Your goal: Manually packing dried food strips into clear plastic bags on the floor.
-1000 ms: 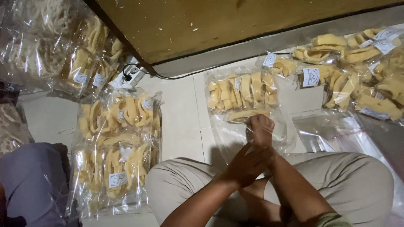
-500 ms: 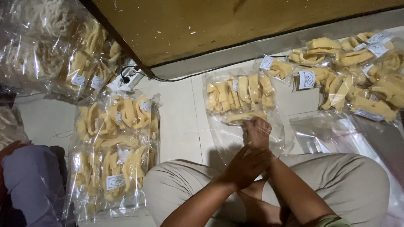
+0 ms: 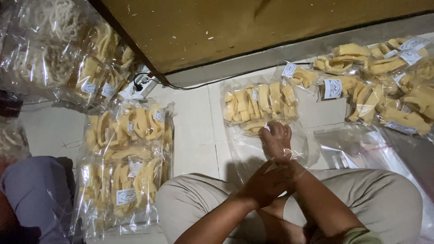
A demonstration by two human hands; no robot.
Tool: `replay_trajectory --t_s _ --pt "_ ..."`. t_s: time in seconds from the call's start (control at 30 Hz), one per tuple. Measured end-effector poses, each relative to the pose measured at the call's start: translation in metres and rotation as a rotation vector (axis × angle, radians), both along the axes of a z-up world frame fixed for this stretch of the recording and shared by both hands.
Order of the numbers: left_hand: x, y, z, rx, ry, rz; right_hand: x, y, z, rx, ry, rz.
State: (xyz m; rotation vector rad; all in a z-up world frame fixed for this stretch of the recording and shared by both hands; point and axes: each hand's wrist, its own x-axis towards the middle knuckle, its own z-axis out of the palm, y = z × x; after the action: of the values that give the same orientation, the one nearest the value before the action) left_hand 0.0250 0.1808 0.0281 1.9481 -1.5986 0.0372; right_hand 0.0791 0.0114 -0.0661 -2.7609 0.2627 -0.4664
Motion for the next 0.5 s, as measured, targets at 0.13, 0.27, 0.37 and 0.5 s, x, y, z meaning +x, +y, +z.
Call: replay_trajectory --t_s 0.13,0.27,0.37,0.5 --pt "0.0 -0.002 0.008 -0.08 -0.015 -0.009 -0.004 -0.003 -0.016 -0.095 -0.096 -0.028" --pt "0.002 -0.001 0.013 -0.123 -0.016 -0.034 -0.01 0.001 0.004 -0.06 -0.124 0.016" --pt "0.001 -0.001 0.003 -0.069 -0.044 -0.017 -0.011 -0.004 -0.014 -0.13 -0.087 0.074" --pt "0.002 -0.001 0.011 -0.114 -0.07 -0.028 -0.021 0.001 -0.019 -0.225 -0.108 0.062"
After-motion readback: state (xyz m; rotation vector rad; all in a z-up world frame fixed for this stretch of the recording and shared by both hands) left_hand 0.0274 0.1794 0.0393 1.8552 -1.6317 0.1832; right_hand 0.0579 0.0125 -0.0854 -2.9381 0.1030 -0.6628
